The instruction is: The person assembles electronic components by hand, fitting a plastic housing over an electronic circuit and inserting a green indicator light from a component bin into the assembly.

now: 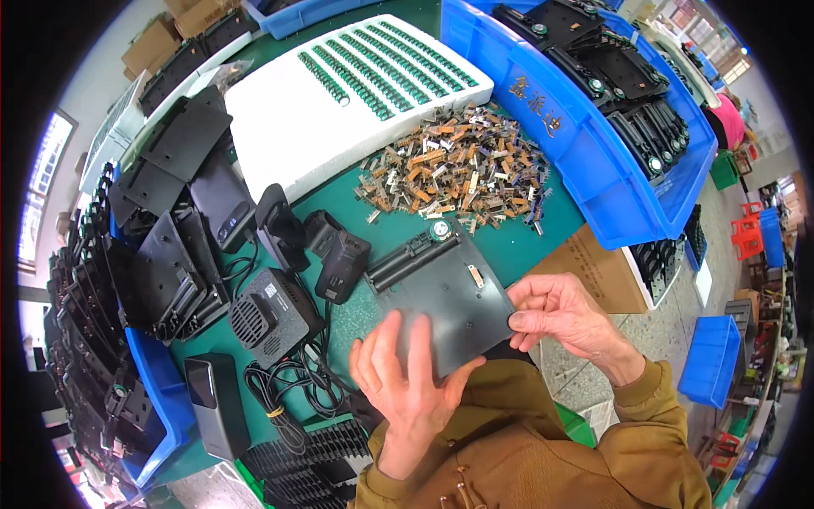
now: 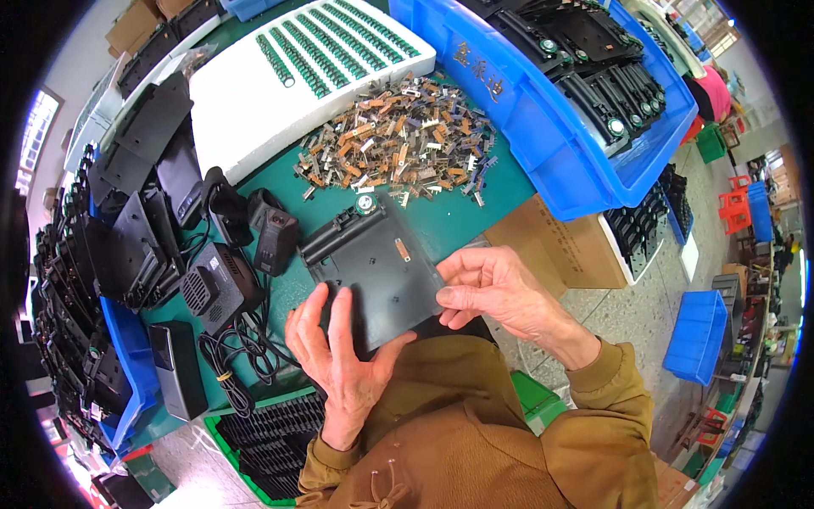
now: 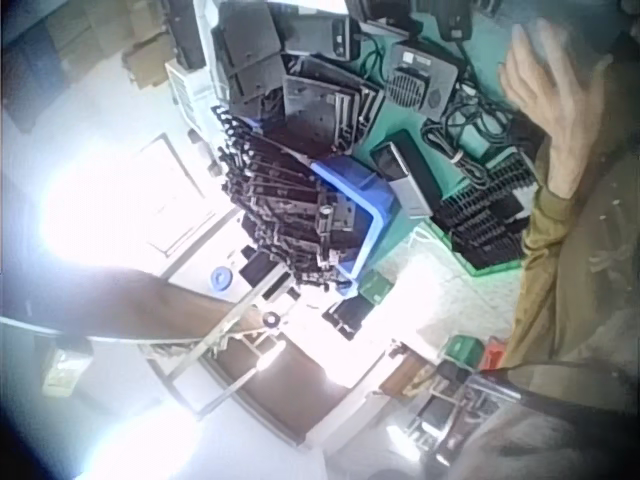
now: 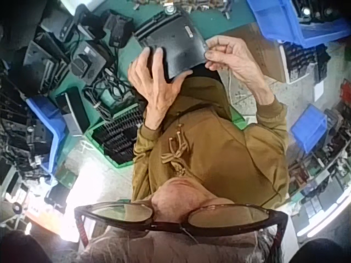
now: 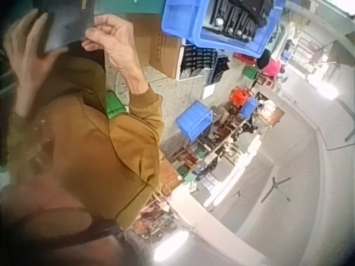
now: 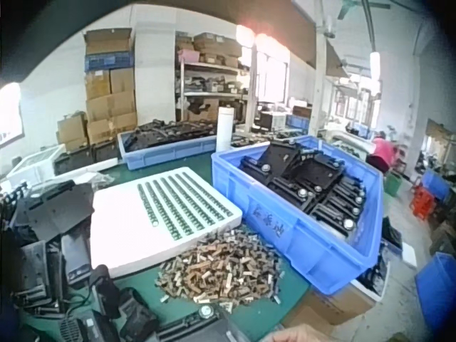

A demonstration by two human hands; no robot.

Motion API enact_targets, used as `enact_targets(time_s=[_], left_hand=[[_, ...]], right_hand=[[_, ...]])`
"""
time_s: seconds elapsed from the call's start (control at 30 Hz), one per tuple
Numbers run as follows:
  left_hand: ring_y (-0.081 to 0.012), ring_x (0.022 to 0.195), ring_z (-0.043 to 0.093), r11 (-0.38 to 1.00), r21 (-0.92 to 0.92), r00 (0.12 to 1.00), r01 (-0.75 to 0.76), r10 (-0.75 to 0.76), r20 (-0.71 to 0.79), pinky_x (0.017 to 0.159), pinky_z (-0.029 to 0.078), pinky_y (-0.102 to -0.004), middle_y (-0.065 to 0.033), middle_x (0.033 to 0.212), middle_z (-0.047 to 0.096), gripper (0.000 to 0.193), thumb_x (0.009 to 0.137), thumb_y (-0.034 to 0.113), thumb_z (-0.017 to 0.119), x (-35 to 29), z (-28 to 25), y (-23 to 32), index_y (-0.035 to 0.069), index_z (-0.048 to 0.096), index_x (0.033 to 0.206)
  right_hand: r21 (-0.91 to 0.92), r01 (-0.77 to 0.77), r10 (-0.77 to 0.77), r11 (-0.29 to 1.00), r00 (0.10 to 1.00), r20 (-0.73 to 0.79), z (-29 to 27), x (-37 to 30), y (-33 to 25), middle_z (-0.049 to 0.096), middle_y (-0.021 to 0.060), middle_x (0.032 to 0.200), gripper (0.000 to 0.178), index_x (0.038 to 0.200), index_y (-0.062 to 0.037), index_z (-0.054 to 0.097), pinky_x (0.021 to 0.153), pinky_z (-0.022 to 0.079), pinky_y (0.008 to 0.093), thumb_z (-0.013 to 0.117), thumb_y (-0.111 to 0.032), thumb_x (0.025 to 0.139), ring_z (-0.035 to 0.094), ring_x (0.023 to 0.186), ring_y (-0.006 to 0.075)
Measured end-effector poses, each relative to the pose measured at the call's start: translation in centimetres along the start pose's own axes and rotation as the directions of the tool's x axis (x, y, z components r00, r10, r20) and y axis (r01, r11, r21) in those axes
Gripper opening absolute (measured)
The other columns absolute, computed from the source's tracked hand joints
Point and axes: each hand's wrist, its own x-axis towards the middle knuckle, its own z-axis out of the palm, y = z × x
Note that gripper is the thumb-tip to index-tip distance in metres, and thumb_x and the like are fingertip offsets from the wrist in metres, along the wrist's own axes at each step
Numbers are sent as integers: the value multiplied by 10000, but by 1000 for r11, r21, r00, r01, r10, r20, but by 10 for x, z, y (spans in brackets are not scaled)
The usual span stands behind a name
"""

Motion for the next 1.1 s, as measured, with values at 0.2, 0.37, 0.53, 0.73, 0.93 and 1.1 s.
enact_targets(time_s=[0.2,0.37,0.53,0.73,0.93,1.1], left_hand=[[-460,1207,484,984,-154,982,86,-109,-152,1012,408,-531,-296,1386,466,849,735,312,825,-5,6,1,-108,423,1354],[-441,1236,469,990,-131,990,56,-72,-118,1059,381,-507,-263,1392,472,991,664,196,866,-10,-3,-2,-86,333,1451],[-434,1225,473,995,-91,997,37,-43,-62,1035,397,-504,-255,1364,496,1068,646,332,905,-10,-3,0,-74,340,1455],[-464,1186,471,992,-124,999,11,-17,-46,965,426,-525,-274,1347,453,949,778,342,856,-4,-11,0,-14,342,1492],[-457,1177,480,992,-127,1000,14,-17,-22,972,421,-530,-272,1335,467,910,793,333,844,-3,-12,1,-19,363,1480],[-459,1150,489,995,-97,1000,1,-2,-11,965,418,-538,-274,1295,491,858,806,309,830,-3,-11,-1,-50,391,1450]], right_hand=[[-6,42,-43,999,999,-20,-18,-31,-13,709,88,902,205,1076,22,641,661,595,279,704,-68,902,703,732,154],[47,120,-117,992,991,-60,-31,-66,-46,713,97,886,199,1063,30,650,645,602,271,704,-47,888,714,726,167],[80,326,-303,942,928,-216,-73,-100,-91,718,106,908,236,1084,34,640,647,619,286,703,-22,864,730,732,192],[88,557,-478,826,774,-416,-148,-74,-147,673,112,1005,146,1046,35,624,753,615,257,653,-32,919,706,832,179],[55,595,-362,802,556,-748,-218,2,-173,643,131,976,68,979,49,619,797,633,328,627,54,912,683,866,229],[102,682,-299,724,444,-845,-239,50,-179,608,140,964,94,877,35,582,800,649,427,588,127,897,661,835,249]])
